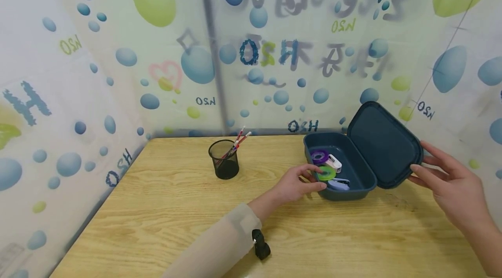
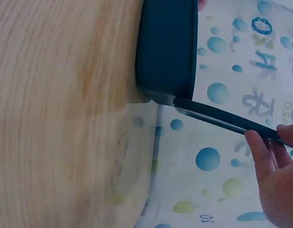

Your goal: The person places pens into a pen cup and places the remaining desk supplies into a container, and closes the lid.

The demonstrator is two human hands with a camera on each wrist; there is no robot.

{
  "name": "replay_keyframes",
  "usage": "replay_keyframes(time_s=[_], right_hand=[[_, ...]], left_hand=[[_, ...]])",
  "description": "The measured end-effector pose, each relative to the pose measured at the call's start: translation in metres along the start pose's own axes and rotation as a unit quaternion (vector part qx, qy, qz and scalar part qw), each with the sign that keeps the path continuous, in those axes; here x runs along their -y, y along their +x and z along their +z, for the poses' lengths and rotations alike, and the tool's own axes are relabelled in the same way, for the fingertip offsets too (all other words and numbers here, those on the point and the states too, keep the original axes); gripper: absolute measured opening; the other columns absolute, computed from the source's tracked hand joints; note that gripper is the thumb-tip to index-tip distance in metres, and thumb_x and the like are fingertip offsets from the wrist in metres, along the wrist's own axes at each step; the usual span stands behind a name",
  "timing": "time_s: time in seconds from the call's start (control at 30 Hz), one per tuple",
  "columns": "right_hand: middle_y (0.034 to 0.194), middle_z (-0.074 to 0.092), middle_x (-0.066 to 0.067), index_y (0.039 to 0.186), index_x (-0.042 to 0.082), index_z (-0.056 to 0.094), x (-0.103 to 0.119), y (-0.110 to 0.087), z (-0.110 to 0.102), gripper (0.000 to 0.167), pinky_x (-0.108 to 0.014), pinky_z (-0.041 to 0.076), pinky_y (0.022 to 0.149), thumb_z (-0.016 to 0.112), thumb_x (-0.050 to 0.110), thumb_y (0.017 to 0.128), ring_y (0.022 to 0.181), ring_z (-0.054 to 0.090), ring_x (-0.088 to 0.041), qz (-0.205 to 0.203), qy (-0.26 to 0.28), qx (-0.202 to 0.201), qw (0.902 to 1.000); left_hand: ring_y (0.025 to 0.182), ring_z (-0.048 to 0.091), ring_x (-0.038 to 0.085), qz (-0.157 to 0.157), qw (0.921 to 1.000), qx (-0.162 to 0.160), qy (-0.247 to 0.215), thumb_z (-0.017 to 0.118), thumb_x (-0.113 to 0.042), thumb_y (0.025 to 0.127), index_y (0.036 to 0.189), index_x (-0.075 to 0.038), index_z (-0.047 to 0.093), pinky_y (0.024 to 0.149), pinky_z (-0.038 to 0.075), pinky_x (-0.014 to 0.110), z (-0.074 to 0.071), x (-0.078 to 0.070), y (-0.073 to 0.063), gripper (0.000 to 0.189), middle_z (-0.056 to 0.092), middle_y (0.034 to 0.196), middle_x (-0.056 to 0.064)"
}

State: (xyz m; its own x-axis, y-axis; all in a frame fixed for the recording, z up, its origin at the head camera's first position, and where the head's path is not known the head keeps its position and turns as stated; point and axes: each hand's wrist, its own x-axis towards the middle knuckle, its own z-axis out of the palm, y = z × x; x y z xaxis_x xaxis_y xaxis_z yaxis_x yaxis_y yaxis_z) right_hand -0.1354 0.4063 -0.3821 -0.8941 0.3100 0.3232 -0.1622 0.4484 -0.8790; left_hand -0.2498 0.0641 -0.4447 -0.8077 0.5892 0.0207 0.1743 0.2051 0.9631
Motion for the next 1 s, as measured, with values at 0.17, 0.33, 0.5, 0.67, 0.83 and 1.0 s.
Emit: replay_keyframes(time_s=[0.17, 0.33, 0.5, 0.67, 0.83, 1.0], right_hand=[[0.115, 0.055, 0.027, 0.168, 0.03, 0.046, 0.012, -0.001, 0.007, 0.065, -0.012, 0.059, 0.071, 0.069, 0.014, 0.109, 0.091, 0.065, 0.021, -0.023, -0.055, 0.013, 0.9981], [0.121, 0.053, 0.043, 0.163, 0.026, 0.055, 0.022, -0.003, 0.015, 0.062, -0.007, 0.054, 0.068, 0.075, 0.014, 0.106, 0.094, 0.06, 0.029, -0.088, -0.102, 0.017, 0.9907], [0.124, 0.052, 0.05, 0.157, 0.023, 0.063, 0.033, -0.003, 0.024, 0.058, 0.0, 0.046, 0.074, 0.078, 0.01, 0.103, 0.098, 0.056, 0.032, -0.158, -0.144, 0.033, 0.9764], [0.125, 0.072, 0.017, 0.152, 0.02, 0.068, 0.041, -0.005, 0.038, 0.06, 0.002, 0.046, 0.076, 0.082, 0.0, 0.096, 0.1, 0.051, 0.031, -0.212, -0.172, 0.05, 0.9606], [0.113, 0.079, -0.008, 0.144, 0.02, 0.075, 0.044, -0.011, 0.059, 0.068, 0.002, 0.046, 0.074, 0.089, -0.008, 0.084, 0.098, 0.056, 0.022, -0.301, -0.213, 0.035, 0.9289], [0.108, 0.079, -0.002, 0.14, 0.023, 0.078, 0.044, -0.015, 0.075, 0.068, -0.009, 0.036, 0.052, 0.091, -0.004, 0.079, 0.068, 0.059, 0.002, -0.365, -0.256, 0.017, 0.895]], left_hand=[[0.084, 0.064, 0.011, 0.003, 1.0, 0.0, 0.002, 0.081, -0.029, 0.102, 0.136, -0.018, 0.073, 0.067, 0.055, 0.026, 0.001, 0.001, 0.001, 0.036, 0.069, 0.105, 0.0], [0.084, 0.064, 0.011, 0.007, 1.0, 0.0, 0.002, 0.081, -0.028, 0.103, 0.137, -0.017, 0.072, 0.068, 0.055, 0.026, 0.001, 0.002, 0.001, 0.036, 0.069, 0.106, 0.0], [0.083, 0.064, 0.011, 0.008, 1.0, 0.002, 0.003, 0.081, -0.028, 0.103, 0.137, -0.018, 0.072, 0.068, 0.055, 0.026, 0.0, 0.002, 0.001, 0.037, 0.069, 0.105, 0.0], [0.083, 0.064, 0.01, 0.013, 0.9999, 0.003, 0.002, 0.08, -0.026, 0.103, 0.138, -0.016, 0.072, 0.068, 0.055, 0.025, -0.001, 0.002, 0.0, 0.038, 0.069, 0.105, 0.0], [0.081, 0.064, 0.009, 0.02, 0.9998, 0.002, 0.001, 0.08, -0.025, 0.103, 0.138, -0.014, 0.072, 0.067, 0.055, 0.025, 0.0, 0.002, -0.001, 0.038, 0.069, 0.104, -0.001], [0.078, 0.066, 0.015, 0.027, 0.9996, 0.005, -0.003, 0.08, -0.024, 0.103, 0.139, -0.014, 0.072, 0.066, 0.055, 0.027, -0.001, 0.002, -0.001, 0.038, 0.07, 0.102, -0.003]])
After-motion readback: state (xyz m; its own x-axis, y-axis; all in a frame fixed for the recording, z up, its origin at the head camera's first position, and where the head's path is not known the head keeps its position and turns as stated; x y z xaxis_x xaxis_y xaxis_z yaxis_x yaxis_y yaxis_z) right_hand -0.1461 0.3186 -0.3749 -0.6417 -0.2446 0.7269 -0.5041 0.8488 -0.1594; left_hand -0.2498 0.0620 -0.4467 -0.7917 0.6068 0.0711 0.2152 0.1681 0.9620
